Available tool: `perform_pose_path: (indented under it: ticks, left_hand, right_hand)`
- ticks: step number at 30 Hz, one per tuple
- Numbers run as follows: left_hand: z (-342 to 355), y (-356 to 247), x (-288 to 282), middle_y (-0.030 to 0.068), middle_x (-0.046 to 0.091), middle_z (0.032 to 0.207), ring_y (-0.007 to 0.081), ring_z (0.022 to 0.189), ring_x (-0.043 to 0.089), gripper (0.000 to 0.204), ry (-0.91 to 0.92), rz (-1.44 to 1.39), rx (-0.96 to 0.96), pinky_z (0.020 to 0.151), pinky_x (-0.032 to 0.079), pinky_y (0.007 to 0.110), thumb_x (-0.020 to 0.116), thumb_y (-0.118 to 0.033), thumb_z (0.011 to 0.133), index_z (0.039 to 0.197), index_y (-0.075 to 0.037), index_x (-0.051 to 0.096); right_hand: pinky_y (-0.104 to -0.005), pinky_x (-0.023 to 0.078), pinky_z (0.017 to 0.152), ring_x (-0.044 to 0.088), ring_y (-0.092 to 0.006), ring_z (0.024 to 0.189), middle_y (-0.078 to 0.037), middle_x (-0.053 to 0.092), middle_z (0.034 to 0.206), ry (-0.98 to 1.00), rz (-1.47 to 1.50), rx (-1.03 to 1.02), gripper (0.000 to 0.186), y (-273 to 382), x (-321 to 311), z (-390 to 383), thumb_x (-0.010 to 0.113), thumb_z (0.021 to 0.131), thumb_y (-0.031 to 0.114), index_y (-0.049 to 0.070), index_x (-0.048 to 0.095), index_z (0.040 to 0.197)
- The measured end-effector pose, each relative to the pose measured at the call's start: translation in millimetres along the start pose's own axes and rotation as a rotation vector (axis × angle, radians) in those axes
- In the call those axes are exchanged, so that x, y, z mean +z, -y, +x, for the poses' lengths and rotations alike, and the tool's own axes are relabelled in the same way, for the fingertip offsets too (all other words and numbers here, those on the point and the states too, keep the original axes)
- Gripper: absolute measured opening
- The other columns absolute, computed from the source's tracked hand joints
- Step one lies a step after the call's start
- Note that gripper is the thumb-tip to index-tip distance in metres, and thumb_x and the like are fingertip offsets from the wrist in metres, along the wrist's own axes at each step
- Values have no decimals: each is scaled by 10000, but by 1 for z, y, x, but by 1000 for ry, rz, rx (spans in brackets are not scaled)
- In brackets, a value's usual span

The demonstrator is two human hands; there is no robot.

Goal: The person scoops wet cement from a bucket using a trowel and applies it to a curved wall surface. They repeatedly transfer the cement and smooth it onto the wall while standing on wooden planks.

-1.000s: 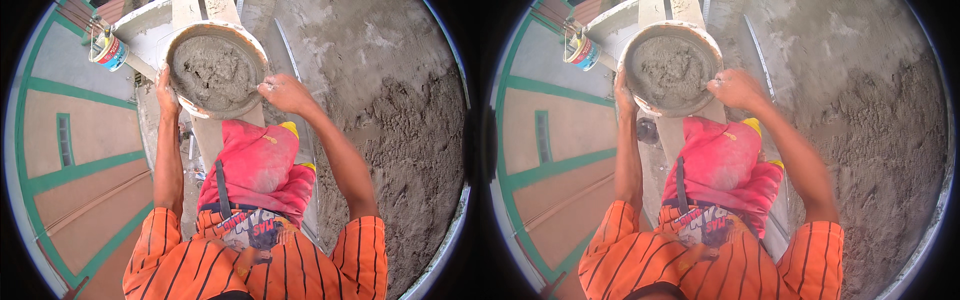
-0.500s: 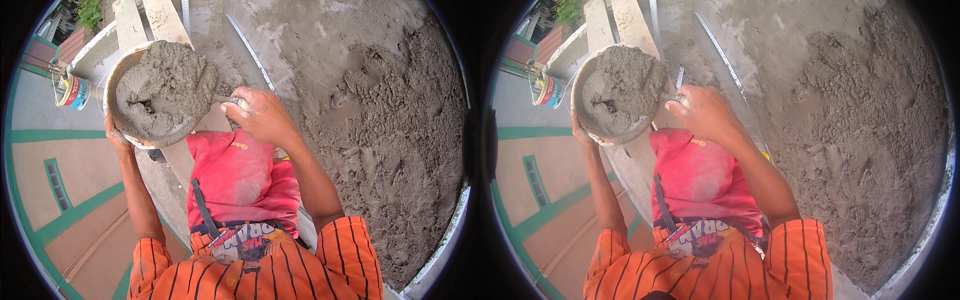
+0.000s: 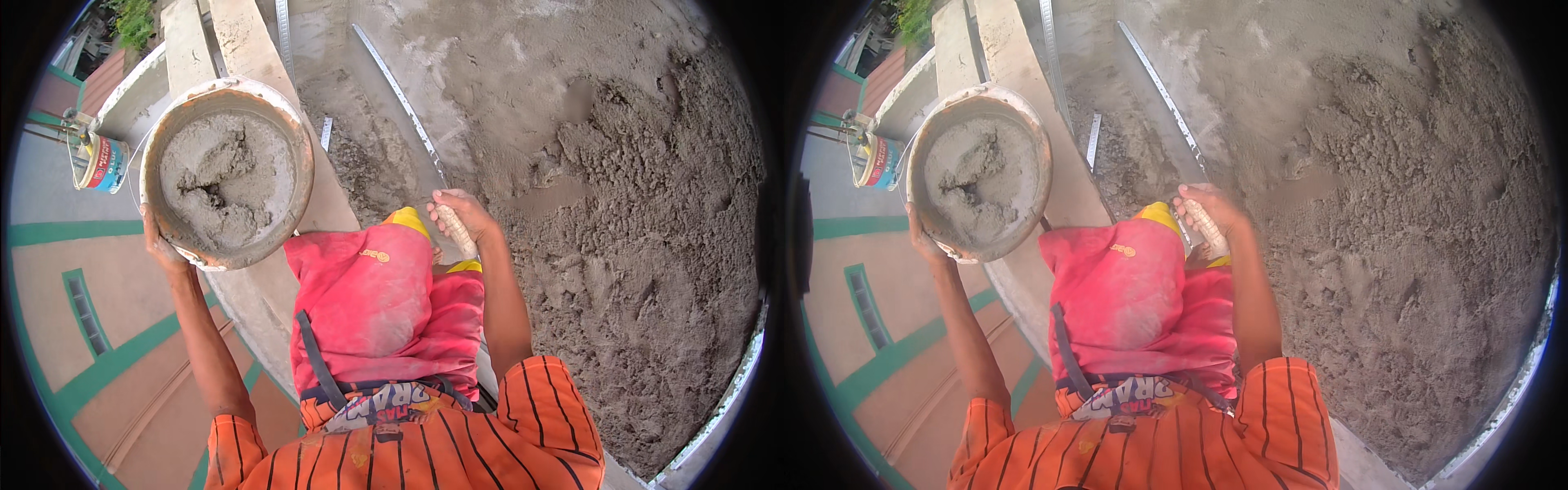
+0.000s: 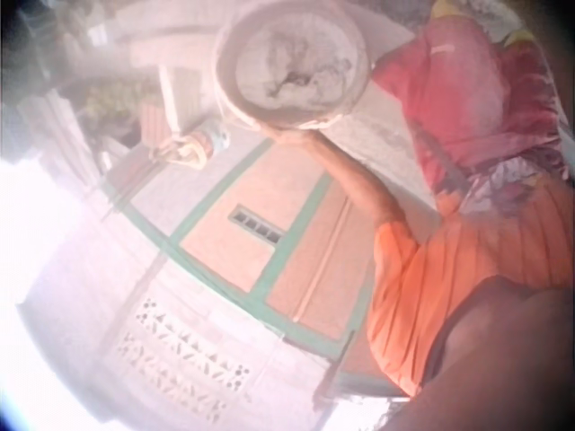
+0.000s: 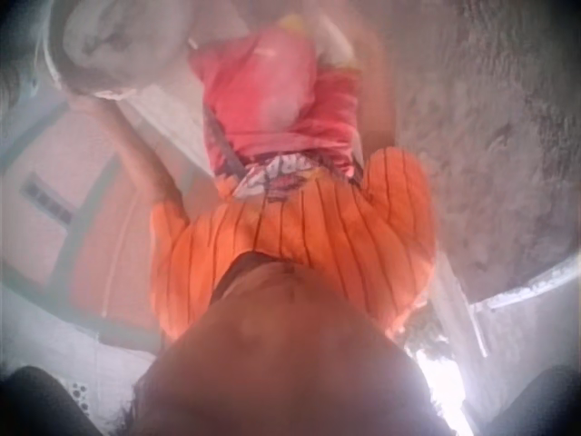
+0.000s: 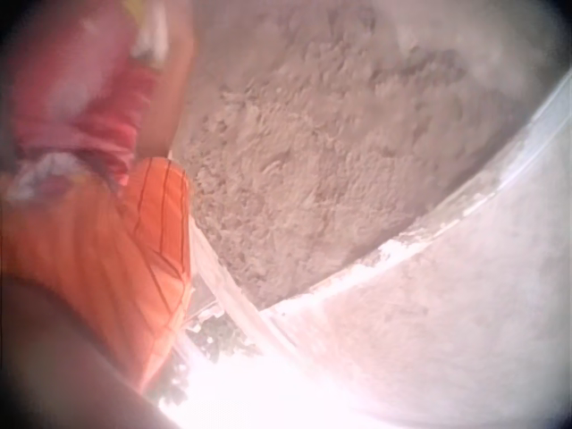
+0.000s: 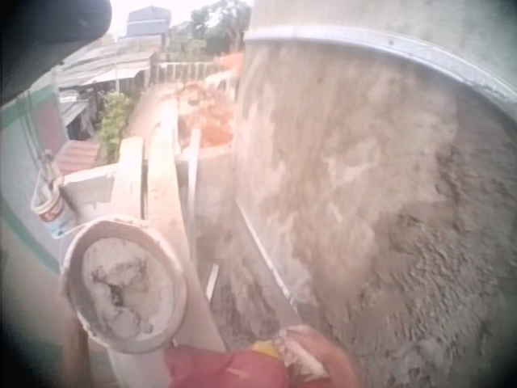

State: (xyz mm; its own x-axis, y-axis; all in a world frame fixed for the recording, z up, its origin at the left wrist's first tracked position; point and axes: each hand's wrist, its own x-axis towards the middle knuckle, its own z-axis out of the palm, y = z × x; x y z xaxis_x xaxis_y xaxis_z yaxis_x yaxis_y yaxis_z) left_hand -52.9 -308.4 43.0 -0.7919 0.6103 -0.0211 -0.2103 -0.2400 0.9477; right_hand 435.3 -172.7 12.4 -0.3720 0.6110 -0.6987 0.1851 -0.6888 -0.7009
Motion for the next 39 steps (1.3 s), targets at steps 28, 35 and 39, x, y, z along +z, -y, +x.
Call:
perform_pose_path:
  ticks: [28, 35, 39]
  left_hand:
    - [-7, 2, -13, 136, 530, 1316, 227, 1180, 524, 494, -189, 147, 79, 1013, 412, 362, 466, -305, 1011, 1332, 71, 487]
    - [1, 4, -16, 137, 525, 1322, 233, 1176, 529, 504, -82, 52, 28, 1014, 416, 366, 472, -299, 1009, 1346, 76, 475]
    - [1, 5, -16, 141, 535, 1300, 242, 1157, 539, 507, -38, 41, 30, 1005, 422, 370, 451, -310, 1017, 1339, 82, 467]
  right_hand:
    - [-499, 475, 829, 618, -454, 955, -273, 656, 971, -788, -912, -127, 424, -93, -55, -16, 522, 941, 410, 22, 658, 1044]
    - [-454, 491, 751, 647, -428, 836, -259, 663, 880, -925, -753, -281, 359, -59, -41, -110, 584, 938, 346, -1, 663, 985]
    - [-335, 470, 619, 594, -187, 634, -94, 611, 674, -924, -509, -273, 357, -26, -22, -153, 585, 960, 340, -9, 647, 918]
